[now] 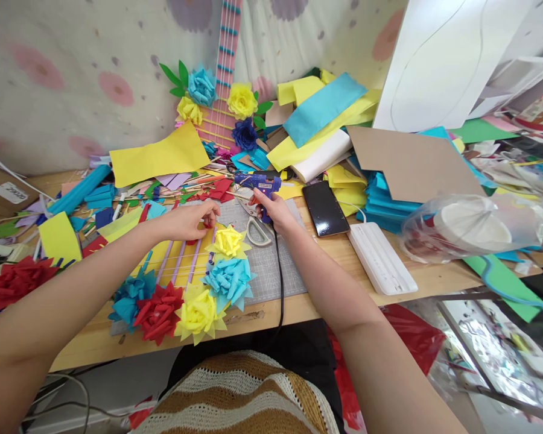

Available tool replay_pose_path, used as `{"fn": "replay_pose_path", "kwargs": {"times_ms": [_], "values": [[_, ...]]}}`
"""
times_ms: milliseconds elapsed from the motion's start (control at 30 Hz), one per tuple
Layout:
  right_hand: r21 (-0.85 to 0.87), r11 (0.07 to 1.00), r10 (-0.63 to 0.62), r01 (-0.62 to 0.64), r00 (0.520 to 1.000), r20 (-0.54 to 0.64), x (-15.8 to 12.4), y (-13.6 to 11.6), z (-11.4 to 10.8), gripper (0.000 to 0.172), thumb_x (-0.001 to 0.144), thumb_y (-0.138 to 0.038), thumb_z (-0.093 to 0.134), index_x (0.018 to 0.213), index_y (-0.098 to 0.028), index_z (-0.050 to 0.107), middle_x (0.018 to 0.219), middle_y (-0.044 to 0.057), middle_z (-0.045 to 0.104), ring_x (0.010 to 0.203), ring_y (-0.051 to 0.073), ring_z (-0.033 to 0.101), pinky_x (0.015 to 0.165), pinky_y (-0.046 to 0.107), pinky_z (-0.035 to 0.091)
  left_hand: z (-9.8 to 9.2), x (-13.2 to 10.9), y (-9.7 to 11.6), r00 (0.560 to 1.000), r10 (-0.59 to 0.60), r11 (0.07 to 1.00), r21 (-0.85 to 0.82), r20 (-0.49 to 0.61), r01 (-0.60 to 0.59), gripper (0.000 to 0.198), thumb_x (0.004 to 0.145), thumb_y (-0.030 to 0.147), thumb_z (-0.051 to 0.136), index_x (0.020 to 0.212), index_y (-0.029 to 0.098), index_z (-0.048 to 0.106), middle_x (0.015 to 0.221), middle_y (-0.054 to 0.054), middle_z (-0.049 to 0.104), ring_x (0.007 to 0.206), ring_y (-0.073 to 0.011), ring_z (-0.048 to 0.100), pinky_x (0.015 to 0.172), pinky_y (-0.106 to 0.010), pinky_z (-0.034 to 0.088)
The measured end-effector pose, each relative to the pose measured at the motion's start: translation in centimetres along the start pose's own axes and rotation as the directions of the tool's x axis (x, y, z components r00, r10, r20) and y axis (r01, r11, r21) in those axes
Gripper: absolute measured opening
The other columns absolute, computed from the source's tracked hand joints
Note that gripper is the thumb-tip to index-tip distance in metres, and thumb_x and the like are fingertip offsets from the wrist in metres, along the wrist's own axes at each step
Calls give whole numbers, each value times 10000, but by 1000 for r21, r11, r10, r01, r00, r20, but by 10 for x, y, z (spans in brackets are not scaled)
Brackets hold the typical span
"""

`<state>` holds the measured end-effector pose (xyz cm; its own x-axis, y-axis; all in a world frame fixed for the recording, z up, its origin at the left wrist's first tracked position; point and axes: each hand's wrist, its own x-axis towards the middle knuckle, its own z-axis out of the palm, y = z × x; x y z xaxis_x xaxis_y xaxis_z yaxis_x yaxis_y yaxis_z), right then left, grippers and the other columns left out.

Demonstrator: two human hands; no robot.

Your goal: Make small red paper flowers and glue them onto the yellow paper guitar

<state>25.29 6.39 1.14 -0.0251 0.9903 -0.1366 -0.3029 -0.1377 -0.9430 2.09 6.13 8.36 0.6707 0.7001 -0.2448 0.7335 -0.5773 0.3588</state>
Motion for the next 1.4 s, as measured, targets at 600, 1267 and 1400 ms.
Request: {"fn": "replay_pose_path", "kwargs": {"times_ms": [600,1267,1400], "values": [[-13,1000,-8,8,1000,14,-1,-1,0,498,530,-616,760,688,-183,570,593,-23,574,468,54,450,429,187,373,0,-1,-2,999,-6,1000,-2,-32,6,460,670,128,493,1115,229,441,960,-22,646,869,-200,622,717,-297,445],[-5,1000,-1,1,1000,24,0,-2,0,515,509,-621,761,693,-179,571,663,-17,611,472,42,442,432,185,375,-15,-29,-55,947,-312,946,-125,-82,300,337,674,460,549,853,192,644,682,-9,565,633,-166,524,563,-263,386],[0,1000,-6,6,1000,15,-1,-2,1,492,492,-540,795,729,-183,552,671,-30,605,481,42,453,450,189,380,-12,-41,-61,925,-363,913,-239,-109,330,335,654,483,588,836,209,654,741,-23,630,684,-176,554,594,-254,413]]}}
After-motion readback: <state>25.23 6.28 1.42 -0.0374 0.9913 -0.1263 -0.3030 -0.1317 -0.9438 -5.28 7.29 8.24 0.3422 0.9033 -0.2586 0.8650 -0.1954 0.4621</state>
